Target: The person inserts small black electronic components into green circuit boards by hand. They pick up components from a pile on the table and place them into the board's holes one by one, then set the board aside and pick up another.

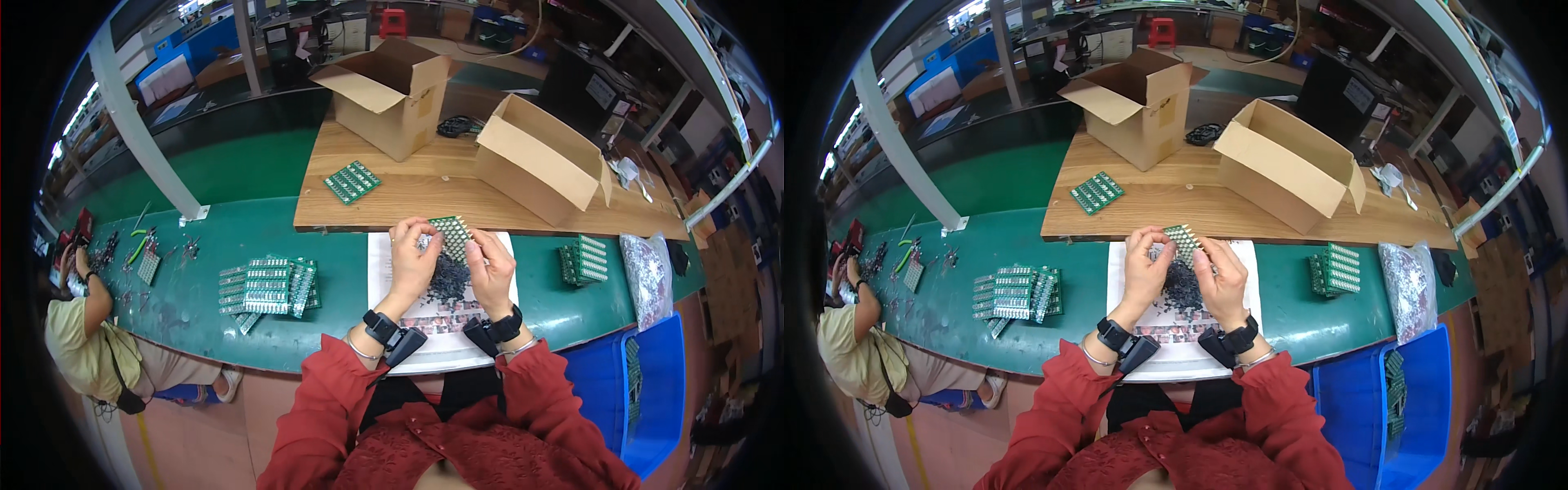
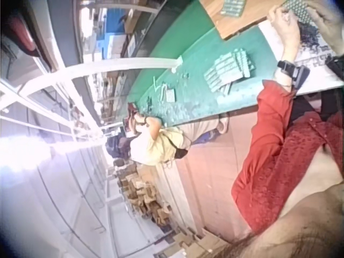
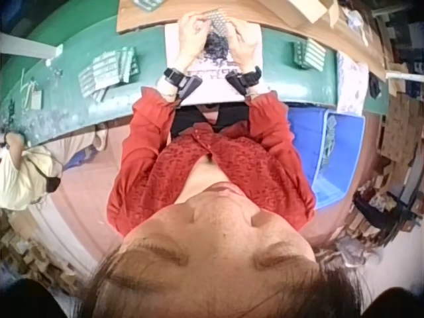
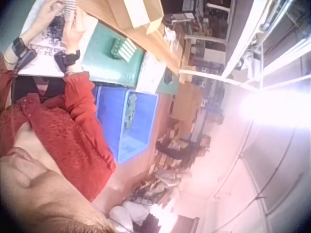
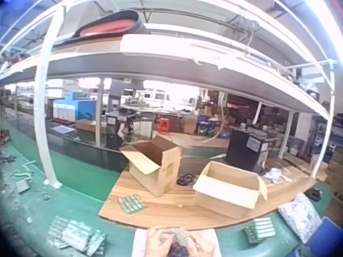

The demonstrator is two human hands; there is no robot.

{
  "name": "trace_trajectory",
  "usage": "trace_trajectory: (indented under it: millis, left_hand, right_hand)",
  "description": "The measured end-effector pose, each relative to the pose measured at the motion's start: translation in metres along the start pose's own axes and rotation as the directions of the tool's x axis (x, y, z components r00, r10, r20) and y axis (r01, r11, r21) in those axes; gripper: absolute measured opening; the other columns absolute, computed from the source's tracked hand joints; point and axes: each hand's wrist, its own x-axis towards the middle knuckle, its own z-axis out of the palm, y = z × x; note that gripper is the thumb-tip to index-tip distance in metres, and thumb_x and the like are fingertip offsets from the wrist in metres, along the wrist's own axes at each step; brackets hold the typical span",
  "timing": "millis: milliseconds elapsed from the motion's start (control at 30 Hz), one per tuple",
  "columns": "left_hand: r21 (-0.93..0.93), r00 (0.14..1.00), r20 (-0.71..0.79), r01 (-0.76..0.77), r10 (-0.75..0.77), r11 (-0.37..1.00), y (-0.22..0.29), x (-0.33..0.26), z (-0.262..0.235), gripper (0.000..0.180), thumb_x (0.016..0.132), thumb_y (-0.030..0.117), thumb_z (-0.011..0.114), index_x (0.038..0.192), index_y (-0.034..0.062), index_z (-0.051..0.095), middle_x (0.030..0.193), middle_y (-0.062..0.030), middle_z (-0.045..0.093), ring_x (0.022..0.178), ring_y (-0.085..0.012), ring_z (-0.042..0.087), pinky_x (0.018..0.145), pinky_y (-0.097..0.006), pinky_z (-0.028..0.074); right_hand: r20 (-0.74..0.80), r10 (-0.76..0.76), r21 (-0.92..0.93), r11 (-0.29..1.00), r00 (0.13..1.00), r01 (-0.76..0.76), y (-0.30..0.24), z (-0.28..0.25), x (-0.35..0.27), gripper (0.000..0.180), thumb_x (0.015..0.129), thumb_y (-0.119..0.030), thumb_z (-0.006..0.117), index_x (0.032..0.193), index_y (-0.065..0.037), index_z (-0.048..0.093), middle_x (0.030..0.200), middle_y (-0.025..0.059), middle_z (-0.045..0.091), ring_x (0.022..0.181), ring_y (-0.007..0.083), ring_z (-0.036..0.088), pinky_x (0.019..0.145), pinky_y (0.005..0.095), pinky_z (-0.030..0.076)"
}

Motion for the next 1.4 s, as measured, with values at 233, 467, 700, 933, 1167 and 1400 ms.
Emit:
trace_trajectory:
  millis: [233,467,700,933,1167,1400]
  left_hand:
    - [-0.337,0.982,0.112,0.183,-0.153,0.924,-0.011,-0.003,0.002,0.006,0.083,0.002,0.060,0.087,-0.0018,0.057,0.109,-0.0142,0.055,0.092,-0.0160,0.057,0.076,-0.026,0.048]
    - [-0.489,0.950,0.211,0.305,-0.228,0.817,-0.002,-0.005,0.005,0.006,0.087,0.000,0.057,0.092,-0.0027,0.057,0.121,-0.0144,0.053,0.095,-0.0107,0.055,0.082,-0.023,0.045]
    - [-0.475,0.928,0.229,0.370,-0.295,0.798,-0.017,-0.004,0.005,0.004,0.088,-0.002,0.054,0.092,-0.0012,0.054,0.117,-0.0137,0.056,0.096,-0.0115,0.056,0.083,-0.023,0.046]
    - [-0.796,0.868,0.378,0.482,-0.321,0.366,-0.009,0.000,-0.002,0.030,0.090,0.010,0.054,0.116,0.0008,0.042,0.121,-0.0140,0.051,0.105,-0.0211,0.056,0.090,-0.031,0.047]
    - [-0.800,0.889,0.415,0.458,-0.192,0.387,0.009,0.002,-0.009,0.054,0.087,0.008,0.056,0.134,0.0047,0.028,0.128,-0.0162,0.043,0.119,-0.0288,0.049,0.098,-0.037,0.044]
    - [-0.813,0.866,0.468,0.500,-0.175,0.299,0.019,-0.002,-0.009,0.061,0.082,0.005,0.058,0.135,0.0052,0.028,0.128,-0.0163,0.043,0.119,-0.0264,0.047,0.097,-0.035,0.043]
  right_hand:
    - [-0.010,0.142,0.042,0.989,0.990,-0.141,-0.004,-0.001,-0.002,0.019,0.088,-0.007,0.058,0.102,0.005,0.061,0.084,0.0134,0.062,0.069,0.0189,0.060,0.062,0.0272,0.047]
    - [-0.005,0.058,0.000,0.998,0.998,-0.058,-0.005,-0.003,-0.005,0.021,0.084,-0.007,0.062,0.101,0.004,0.062,0.092,0.0164,0.064,0.079,0.0278,0.063,0.068,0.0322,0.049]
    - [0.048,0.028,-0.058,0.998,0.998,-0.025,-0.005,0.000,-0.005,0.022,0.083,-0.008,0.063,0.101,0.004,0.062,0.089,0.0156,0.063,0.075,0.0263,0.063,0.066,0.0318,0.050]
    - [0.086,0.057,0.024,0.998,0.995,-0.059,-0.002,-0.004,-0.005,0.027,0.077,-0.009,0.069,0.102,0.001,0.063,0.091,0.0138,0.064,0.079,0.0217,0.064,0.067,0.0295,0.051]
    - [0.226,-0.071,-0.036,0.996,0.972,0.082,-0.007,-0.016,-0.002,0.038,0.066,-0.015,0.077,0.098,-0.002,0.063,0.096,0.0141,0.063,0.087,0.0286,0.062,0.076,0.0340,0.050]
    - [0.284,-0.047,-0.089,0.993,0.958,0.075,-0.008,-0.024,-0.002,0.052,0.059,-0.018,0.082,0.102,-0.003,0.057,0.112,0.0144,0.054,0.106,0.0298,0.053,0.089,0.0367,0.044]
